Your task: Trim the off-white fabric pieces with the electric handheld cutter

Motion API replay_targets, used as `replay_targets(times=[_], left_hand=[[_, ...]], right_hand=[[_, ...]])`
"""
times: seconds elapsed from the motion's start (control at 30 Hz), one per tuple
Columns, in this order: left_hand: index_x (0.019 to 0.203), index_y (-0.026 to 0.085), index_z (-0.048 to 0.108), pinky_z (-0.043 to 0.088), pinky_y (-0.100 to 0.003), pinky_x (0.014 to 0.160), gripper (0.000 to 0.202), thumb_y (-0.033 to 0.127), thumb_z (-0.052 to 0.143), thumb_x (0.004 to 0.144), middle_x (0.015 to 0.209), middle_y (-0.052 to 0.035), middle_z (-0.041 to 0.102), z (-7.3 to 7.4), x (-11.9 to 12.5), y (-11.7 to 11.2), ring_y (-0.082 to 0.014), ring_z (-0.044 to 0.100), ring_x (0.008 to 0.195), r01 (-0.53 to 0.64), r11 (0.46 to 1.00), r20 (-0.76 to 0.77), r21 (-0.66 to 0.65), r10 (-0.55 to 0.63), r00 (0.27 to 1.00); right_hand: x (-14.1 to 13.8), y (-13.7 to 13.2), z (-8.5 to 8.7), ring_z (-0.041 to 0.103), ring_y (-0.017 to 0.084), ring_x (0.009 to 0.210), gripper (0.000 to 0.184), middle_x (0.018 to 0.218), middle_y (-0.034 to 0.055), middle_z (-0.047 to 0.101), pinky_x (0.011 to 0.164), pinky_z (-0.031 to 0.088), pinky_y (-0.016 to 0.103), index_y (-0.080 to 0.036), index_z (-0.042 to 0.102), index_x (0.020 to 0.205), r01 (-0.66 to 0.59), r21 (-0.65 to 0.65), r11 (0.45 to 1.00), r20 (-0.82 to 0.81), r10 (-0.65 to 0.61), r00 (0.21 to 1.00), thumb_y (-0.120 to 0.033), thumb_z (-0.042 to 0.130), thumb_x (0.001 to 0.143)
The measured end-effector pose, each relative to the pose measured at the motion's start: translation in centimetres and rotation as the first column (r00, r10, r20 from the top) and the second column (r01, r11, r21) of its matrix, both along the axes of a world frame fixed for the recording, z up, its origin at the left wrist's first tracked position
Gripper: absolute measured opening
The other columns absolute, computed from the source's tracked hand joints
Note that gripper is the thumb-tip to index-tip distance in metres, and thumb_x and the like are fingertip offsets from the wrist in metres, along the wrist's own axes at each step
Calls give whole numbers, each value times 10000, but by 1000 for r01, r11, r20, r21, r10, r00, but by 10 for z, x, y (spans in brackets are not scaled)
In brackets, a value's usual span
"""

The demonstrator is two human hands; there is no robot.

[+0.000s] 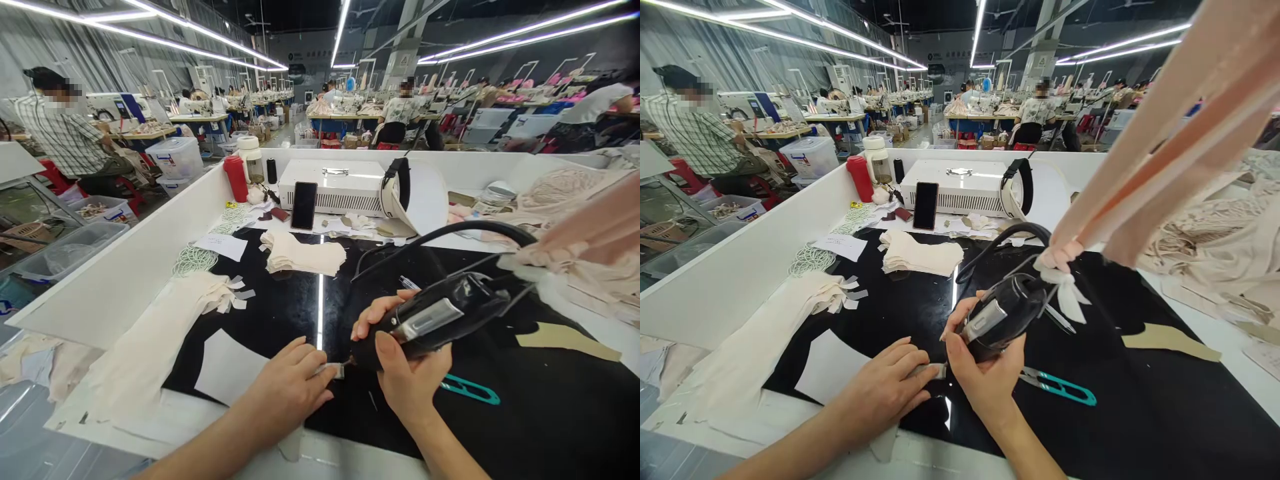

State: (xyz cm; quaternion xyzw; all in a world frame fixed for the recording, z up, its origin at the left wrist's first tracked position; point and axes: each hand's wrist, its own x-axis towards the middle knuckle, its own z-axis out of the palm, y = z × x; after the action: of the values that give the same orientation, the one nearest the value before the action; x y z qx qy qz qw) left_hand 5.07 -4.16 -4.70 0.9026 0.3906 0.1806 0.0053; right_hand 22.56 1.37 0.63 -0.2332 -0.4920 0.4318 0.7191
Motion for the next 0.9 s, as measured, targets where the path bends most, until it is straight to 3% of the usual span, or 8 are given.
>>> replay_targets(times=[0.27,0.53,0.9], left_hand=[[1313,167,618,537,-498,1090,427,245,793,931,1164,-65,647,5,-1,-1,-257,639,1055,-10,1000,-11,-23,10,1000],[1324,153,608,575,-448,1005,457,257,804,925,1167,-72,638,6,0,-1,-261,609,1031,-11,1000,-30,-26,10,999],[1334,145,594,558,-421,1009,501,254,832,907,1164,-70,639,9,0,-1,-256,599,1041,-13,1000,-39,-21,12,999]], right_hand=[[-4,1,0,659,121,649,398,870,-32,648,571,597,272,-261,624,1175,28,-4,1000,-44,-28,999,-277,841,841],[-1,1,1,675,119,654,417,875,-38,678,592,604,274,-260,595,1204,1,-17,1000,-44,-2,999,-222,823,856],[-1,-1,4,646,131,611,429,849,-36,669,550,585,295,-280,574,1196,16,-33,999,-7,-16,1000,-332,837,861]])
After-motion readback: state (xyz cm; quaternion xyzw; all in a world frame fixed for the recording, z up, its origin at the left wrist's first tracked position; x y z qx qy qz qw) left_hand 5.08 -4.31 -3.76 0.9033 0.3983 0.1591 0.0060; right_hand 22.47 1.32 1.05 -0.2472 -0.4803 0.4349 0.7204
